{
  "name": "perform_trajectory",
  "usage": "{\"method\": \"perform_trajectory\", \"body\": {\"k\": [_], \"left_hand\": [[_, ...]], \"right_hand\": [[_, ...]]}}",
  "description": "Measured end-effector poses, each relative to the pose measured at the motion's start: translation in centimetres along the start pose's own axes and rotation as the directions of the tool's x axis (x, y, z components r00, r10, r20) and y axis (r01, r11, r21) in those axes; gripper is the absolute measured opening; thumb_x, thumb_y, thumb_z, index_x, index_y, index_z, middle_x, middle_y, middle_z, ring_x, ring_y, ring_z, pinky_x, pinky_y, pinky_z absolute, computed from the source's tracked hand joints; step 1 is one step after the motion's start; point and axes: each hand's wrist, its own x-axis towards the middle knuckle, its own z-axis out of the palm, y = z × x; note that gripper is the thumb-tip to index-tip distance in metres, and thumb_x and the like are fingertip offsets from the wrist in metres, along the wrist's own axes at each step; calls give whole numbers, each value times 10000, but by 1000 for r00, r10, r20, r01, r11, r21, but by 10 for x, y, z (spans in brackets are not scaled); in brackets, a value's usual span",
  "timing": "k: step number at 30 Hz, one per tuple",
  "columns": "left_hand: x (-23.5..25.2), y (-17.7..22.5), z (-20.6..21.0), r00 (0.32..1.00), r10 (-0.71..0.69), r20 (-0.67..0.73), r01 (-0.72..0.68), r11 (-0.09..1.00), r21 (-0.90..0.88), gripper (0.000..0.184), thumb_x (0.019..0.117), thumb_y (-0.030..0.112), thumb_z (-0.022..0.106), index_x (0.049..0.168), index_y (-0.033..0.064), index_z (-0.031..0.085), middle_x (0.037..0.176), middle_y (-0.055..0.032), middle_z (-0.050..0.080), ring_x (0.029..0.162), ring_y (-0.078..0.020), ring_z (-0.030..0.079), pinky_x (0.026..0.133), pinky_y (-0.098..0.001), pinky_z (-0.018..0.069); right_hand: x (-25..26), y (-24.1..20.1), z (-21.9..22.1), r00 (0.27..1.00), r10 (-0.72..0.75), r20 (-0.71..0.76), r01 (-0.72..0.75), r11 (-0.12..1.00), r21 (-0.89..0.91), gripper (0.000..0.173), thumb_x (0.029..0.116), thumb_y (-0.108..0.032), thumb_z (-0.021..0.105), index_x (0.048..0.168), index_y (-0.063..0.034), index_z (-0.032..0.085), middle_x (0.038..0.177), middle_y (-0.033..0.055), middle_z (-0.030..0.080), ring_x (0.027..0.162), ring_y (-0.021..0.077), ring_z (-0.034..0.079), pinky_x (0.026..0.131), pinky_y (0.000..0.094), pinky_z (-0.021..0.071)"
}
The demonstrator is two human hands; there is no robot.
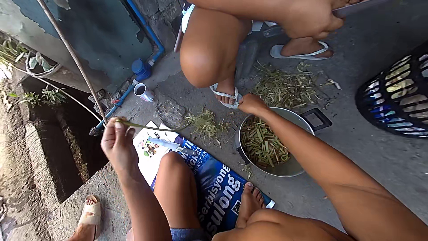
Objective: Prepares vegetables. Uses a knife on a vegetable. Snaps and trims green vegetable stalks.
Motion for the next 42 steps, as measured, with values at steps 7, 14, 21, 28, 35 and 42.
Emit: {"method": "perform_trajectory", "body": {"k": [7, 14, 21, 28, 35, 42], "left_hand": [[-15, -3, 51, 969, -89, 229, 95, 995, -17, 156, 1044, 88, 537, 1095, 126, 679, 994, 69, 690, 823, -29, 652, 740, -206, 567], [-31, 12, 92, 925, -89, 370, 99, 995, -9, 121, 1028, 104, 593, 1097, 107, 692, 903, 68, 707, 761, -16, 648, 728, -195, 557], [-29, -1, 91, 859, -92, 503, 71, 996, 62, 265, 989, 51, 621, 1251, 53, 651, 1086, 26, 707, 954, -46, 674, 851, -236, 569], [-35, -18, 111, 845, -81, 529, 2, 989, 148, 147, 946, 11, 693, 1090, 7, 717, 1013, -8, 736, 838, -20, 679, 783, -210, 575], [-34, -27, 118, 869, -87, 487, -18, 978, 206, 142, 962, 84, 706, 1092, 30, 721, 964, -16, 734, 788, -38, 670, 729, -217, 563], [-34, -28, 121, 885, -119, 451, 1, 967, 255, 162, 936, 109, 749, 1089, 61, 730, 926, 0, 747, 747, -28, 665, 675, -200, 544]], "right_hand": [[-94, -74, -31, 741, -636, -216, 671, 717, 191, 182, 971, -159, 688, 1071, -32, 772, 1012, 169, 702, 926, 296, 667, 853, 513, 532], [-140, -119, -18, 539, -747, -389, 833, 404, 378, 157, 898, -146, 771, 1009, -36, 762, 832, 32, 665, 668, 55, 573, 607, 200, 487], [-134, -103, -40, 507, -815, -280, 836, 386, 391, 135, 981, -97, 654, 1036, -28, 756, 918, 36, 654, 776, 19, 608, 694, 152, 515], [-131, -91, -53, 465, -855, -227, 858, 373, 353, 196, 1020, -69, 561, 1095, -45, 740, 1026, 30, 638, 932, 25, 600, 819, 160, 500], [-126, -83, -61, 599, -731, -326, 799, 574, 182, 373, 1013, -112, 584, 1379, -51, 625, 1087, 104, 652, 852, 160, 612, 760, 329, 528], [-126, -75, -54, 433, -568, -700, 788, 616, -12, 141, 943, -186, 705, 969, -67, 777, 1113, 143, 645, 978, 228, 628, 847, 383, 528]]}}
